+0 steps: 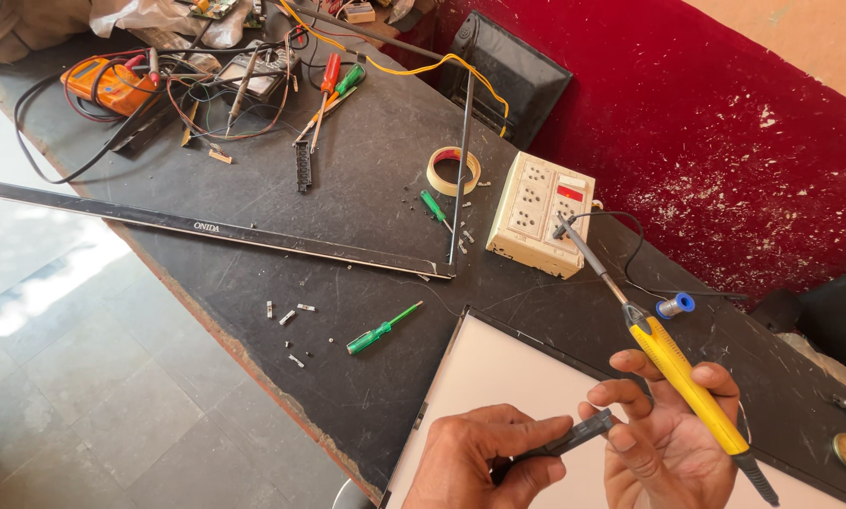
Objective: The person uses a soldering iron to heat and attach small metal components to a black plastic strip. They hold the strip with one hand and apply the soldering iron with the other, working on a cluttered workbench with various tools and electronic parts.
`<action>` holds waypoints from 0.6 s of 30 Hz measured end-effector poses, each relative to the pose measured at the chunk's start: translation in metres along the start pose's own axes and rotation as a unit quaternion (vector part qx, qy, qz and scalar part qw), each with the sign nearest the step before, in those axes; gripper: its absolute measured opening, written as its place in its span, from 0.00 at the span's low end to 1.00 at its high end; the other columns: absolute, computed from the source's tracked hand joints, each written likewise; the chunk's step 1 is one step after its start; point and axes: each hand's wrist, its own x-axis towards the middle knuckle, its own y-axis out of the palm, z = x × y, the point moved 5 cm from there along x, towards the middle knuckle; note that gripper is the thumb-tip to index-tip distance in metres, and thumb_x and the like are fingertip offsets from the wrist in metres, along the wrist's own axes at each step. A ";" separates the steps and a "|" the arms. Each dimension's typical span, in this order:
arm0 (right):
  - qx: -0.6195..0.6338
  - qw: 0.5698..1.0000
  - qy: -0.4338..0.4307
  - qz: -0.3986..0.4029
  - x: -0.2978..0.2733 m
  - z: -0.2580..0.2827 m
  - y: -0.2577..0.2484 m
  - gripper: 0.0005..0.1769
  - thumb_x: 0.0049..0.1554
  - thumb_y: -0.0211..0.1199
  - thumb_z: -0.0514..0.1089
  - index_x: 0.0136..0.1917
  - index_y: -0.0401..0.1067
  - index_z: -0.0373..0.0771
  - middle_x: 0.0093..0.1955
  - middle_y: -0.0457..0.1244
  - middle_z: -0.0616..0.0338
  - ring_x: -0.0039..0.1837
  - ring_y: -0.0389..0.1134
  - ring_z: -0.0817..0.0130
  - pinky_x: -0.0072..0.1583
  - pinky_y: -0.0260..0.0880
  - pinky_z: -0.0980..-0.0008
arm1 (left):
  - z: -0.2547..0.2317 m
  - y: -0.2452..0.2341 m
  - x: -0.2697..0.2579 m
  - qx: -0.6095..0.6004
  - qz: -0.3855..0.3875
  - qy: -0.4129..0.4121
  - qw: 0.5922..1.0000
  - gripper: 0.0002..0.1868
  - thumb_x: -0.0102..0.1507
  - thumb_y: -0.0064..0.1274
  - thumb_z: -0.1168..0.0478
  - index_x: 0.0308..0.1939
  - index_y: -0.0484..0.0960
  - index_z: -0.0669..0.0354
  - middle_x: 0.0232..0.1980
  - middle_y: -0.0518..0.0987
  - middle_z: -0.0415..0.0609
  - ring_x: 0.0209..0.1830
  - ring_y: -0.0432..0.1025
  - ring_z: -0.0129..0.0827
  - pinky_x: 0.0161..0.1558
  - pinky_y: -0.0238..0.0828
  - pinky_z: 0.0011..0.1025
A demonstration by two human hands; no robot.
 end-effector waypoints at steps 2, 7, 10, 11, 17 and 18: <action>-0.014 1.000 -0.003 -0.009 -0.001 0.000 -0.001 0.43 0.54 0.64 0.22 0.76 0.54 0.46 0.70 0.56 0.29 0.61 0.70 0.56 0.62 0.77 0.53 | -0.009 -0.002 -0.003 0.024 -0.017 0.020 0.999 0.19 0.56 0.67 0.67 0.52 0.89 0.55 0.37 0.86 0.46 0.33 0.79 0.23 0.33 0.73 0.24; -0.034 0.999 -0.028 -0.014 -0.002 0.004 -0.005 0.40 0.53 0.64 0.21 0.72 0.55 0.43 0.68 0.57 0.28 0.60 0.72 0.54 0.60 0.78 0.56 | -0.019 -0.005 -0.011 0.030 -0.007 -0.018 0.999 0.22 0.55 0.69 0.67 0.54 0.87 0.55 0.39 0.87 0.49 0.37 0.81 0.26 0.38 0.79 0.26; -0.040 0.998 -0.038 -0.025 -0.003 0.008 -0.010 0.36 0.54 0.64 0.20 0.70 0.56 0.42 0.67 0.58 0.28 0.60 0.72 0.55 0.61 0.78 0.56 | -0.018 -0.012 -0.018 0.011 0.007 -0.071 0.997 0.29 0.53 0.67 0.69 0.59 0.83 0.54 0.40 0.87 0.49 0.41 0.83 0.28 0.44 0.81 0.26; -0.031 0.998 -0.038 -0.026 -0.003 0.010 -0.012 0.36 0.55 0.64 0.20 0.70 0.56 0.42 0.67 0.59 0.28 0.59 0.72 0.55 0.62 0.78 0.56 | -0.016 -0.016 -0.021 0.007 0.007 -0.094 0.996 0.31 0.53 0.67 0.69 0.60 0.82 0.53 0.41 0.87 0.49 0.43 0.83 0.27 0.47 0.82 0.26; 0.008 0.999 -0.018 -0.050 -0.004 0.017 -0.029 0.34 0.58 0.64 0.20 0.69 0.55 0.43 0.67 0.59 0.29 0.63 0.72 0.55 0.64 0.77 0.59 | 0.000 -0.041 -0.042 0.066 -0.005 -0.169 0.983 0.31 0.54 0.67 0.67 0.62 0.84 0.49 0.43 0.89 0.48 0.44 0.85 0.27 0.50 0.84 0.25; 0.016 0.999 -0.015 -0.048 -0.004 0.018 -0.031 0.34 0.59 0.64 0.20 0.69 0.55 0.43 0.68 0.59 0.30 0.64 0.72 0.55 0.65 0.77 0.58 | 0.004 -0.044 -0.044 0.081 -0.006 -0.177 0.981 0.30 0.54 0.67 0.66 0.61 0.85 0.49 0.43 0.90 0.48 0.44 0.86 0.28 0.49 0.84 0.25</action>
